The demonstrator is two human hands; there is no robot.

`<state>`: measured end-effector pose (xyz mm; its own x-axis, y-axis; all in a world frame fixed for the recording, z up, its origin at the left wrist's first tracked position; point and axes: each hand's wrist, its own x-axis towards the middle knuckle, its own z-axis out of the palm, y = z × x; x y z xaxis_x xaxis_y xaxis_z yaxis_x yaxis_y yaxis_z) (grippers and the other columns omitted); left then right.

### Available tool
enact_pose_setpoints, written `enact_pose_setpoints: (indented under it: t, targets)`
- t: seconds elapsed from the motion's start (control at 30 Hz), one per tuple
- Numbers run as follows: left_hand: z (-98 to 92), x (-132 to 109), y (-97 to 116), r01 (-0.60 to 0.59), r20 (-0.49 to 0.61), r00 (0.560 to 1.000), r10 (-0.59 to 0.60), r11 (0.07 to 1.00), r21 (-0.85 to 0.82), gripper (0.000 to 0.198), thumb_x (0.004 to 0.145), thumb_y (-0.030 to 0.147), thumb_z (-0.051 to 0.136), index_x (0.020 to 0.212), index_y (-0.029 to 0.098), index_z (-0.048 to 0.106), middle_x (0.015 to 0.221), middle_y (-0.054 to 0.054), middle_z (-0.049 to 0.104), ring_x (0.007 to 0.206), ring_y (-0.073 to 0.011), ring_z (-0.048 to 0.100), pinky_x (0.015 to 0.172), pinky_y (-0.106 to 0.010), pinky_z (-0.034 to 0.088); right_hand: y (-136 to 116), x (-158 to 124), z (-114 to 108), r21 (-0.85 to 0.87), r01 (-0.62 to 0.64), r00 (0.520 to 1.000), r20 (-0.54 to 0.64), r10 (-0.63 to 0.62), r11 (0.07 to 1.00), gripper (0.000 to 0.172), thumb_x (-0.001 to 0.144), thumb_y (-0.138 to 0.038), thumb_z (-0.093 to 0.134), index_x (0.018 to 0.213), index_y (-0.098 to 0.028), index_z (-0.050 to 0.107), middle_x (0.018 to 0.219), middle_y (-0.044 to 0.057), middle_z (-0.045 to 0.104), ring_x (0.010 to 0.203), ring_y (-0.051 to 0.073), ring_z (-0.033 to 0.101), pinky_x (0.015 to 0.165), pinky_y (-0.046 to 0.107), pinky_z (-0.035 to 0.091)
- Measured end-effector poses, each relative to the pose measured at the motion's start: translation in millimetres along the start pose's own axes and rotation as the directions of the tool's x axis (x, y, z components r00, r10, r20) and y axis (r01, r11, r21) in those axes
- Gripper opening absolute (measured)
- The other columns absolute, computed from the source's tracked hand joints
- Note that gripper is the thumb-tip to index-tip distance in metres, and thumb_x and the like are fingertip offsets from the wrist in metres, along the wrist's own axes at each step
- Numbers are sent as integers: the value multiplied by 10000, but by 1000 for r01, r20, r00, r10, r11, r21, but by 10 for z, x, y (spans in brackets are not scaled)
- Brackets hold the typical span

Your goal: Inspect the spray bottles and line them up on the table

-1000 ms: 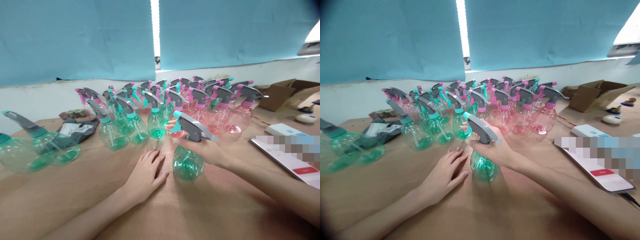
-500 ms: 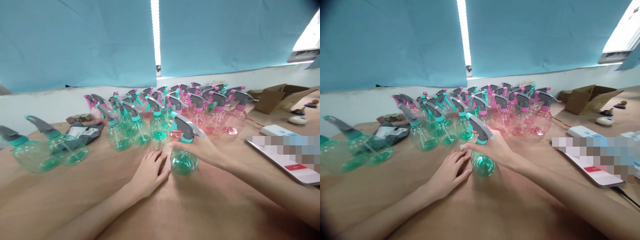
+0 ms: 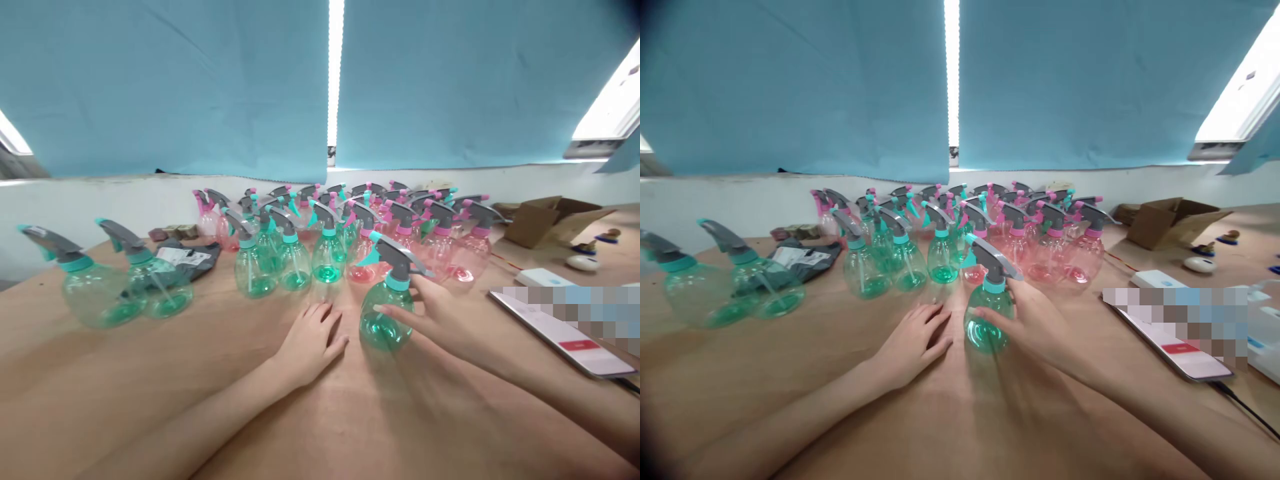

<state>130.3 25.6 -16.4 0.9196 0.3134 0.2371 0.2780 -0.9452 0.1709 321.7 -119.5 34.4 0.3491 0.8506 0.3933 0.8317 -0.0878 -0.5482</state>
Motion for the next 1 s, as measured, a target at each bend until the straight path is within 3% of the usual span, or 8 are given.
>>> enact_pose_setpoints:
  t: [0.1, 0.3, 0.53, 0.67, 0.83, 1.0]
  targets:
    - [-27, -147, -63, -4, -7, 1000, 4, 1000, -4, 412, 936, 342, 523, 1296, 142, 536, 1342, -145, 540, 1279, -294, 446, 1060, -459, 346, -166, -79, -53, -74, -17, 999, 27, 19, 997, 330, 814, -555, 561, 835, -228, 601, 828, 54, 711, 749, 254, 679, 573, 346, 506]
    - [-245, -692, -353, 42, 11, 999, -42, 999, 11, 384, 951, 332, 504, 1292, 161, 544, 1381, -120, 521, 1302, -277, 436, 1081, -446, 327, -486, -180, 132, 24, 37, 988, 149, -41, 999, 321, 830, -552, 544, 831, -232, 573, 851, 49, 696, 793, 240, 660, 655, 365, 516]
    - [-524, -1449, -807, 199, -7, 980, -199, 976, 88, 398, 976, 362, 454, 1328, 190, 517, 1410, -98, 499, 1313, -266, 430, 1074, -453, 349, -962, 40, 700, 139, 213, 945, 222, -240, 967, 334, 822, -542, 572, 868, -214, 521, 850, 59, 656, 777, 232, 621, 677, 387, 496]
    - [-622, -1790, -923, 278, -61, 960, -273, 955, 101, 396, 979, 378, 433, 1305, 176, 529, 1400, -102, 508, 1290, -267, 457, 1063, -456, 372, -1287, 292, 1111, 135, 268, 935, 201, -292, 954, 402, 795, -602, 582, 822, -216, 471, 735, 27, 592, 667, 200, 573, 565, 337, 461]
    - [-732, -1986, -870, 307, -97, 950, -297, 944, 117, 399, 960, 357, 472, 1284, 131, 531, 1357, -129, 540, 1250, -280, 490, 1053, -465, 384, -1698, 627, 1584, 239, 340, 910, 162, -382, 910, 479, 796, -596, 592, 1037, -195, 488, 912, 61, 634, 802, 224, 615, 671, 364, 500]
    - [-772, -2062, -825, 313, -111, 946, -303, 947, 79, 328, 959, 334, 475, 1221, 158, 567, 1290, -109, 586, 1196, -271, 528, 1011, -452, 425, -1918, 856, 1832, 261, 359, 907, 130, -401, 896, 517, 855, -538, 548, 1213, -183, 438, 1128, 123, 621, 1054, 286, 600, 807, 411, 495]
